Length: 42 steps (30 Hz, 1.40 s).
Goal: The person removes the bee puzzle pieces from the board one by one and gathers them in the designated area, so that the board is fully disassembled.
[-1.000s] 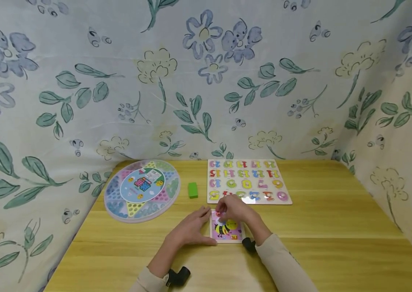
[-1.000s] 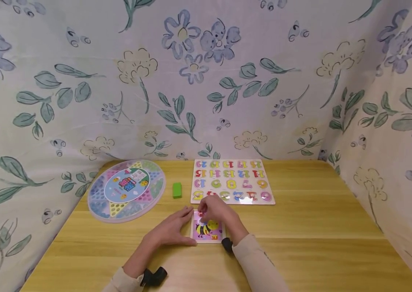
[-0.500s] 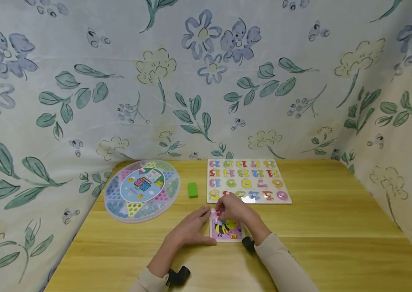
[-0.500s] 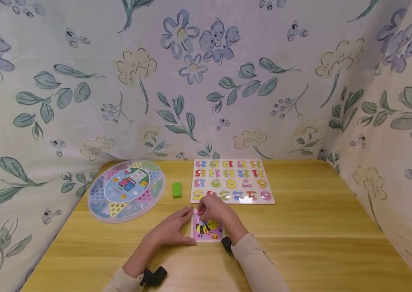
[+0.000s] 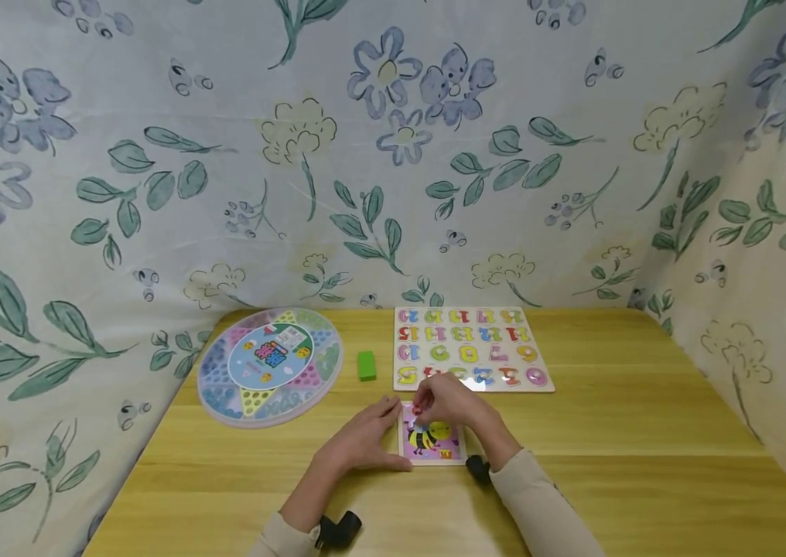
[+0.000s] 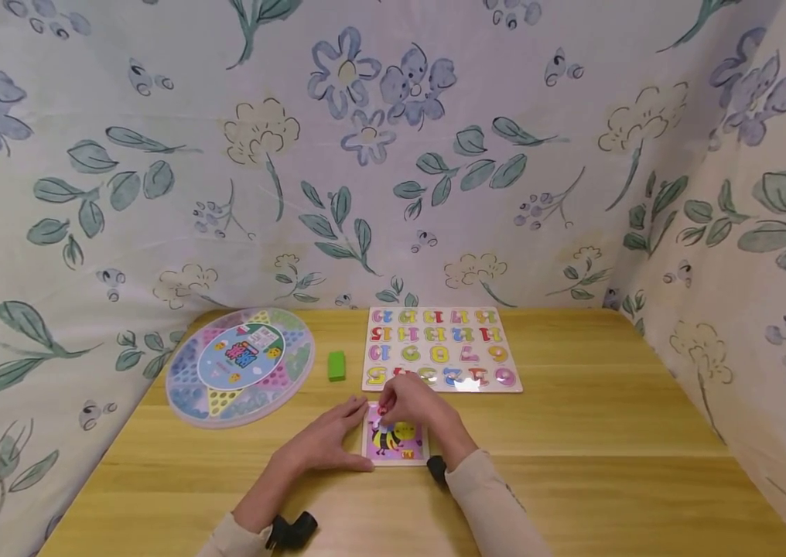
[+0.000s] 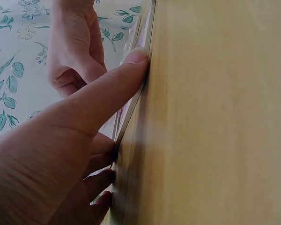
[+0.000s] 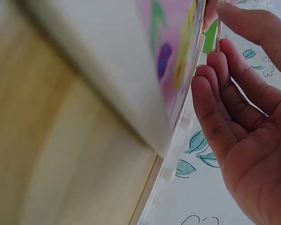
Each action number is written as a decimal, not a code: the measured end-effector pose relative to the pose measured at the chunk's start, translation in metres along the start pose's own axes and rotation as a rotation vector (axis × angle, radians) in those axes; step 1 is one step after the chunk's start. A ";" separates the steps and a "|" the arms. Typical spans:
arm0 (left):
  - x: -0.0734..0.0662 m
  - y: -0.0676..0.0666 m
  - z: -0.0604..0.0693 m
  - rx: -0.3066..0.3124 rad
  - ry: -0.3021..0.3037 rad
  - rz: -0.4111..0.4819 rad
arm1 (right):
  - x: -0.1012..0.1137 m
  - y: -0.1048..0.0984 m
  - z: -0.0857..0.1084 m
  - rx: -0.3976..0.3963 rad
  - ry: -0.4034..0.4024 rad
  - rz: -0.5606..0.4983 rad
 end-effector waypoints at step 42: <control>0.001 0.001 0.000 0.028 -0.006 0.056 | -0.058 -0.048 0.051 -0.083 0.066 -0.074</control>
Point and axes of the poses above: each hand's wrist, its own z-axis away from the middle knuckle, its own y-axis out of the palm, x = y × z, the point moved 4 cm from there along -z, towards the middle knuckle, and after that the axes turned 7 degrees about -z, right-handed, at the moved point
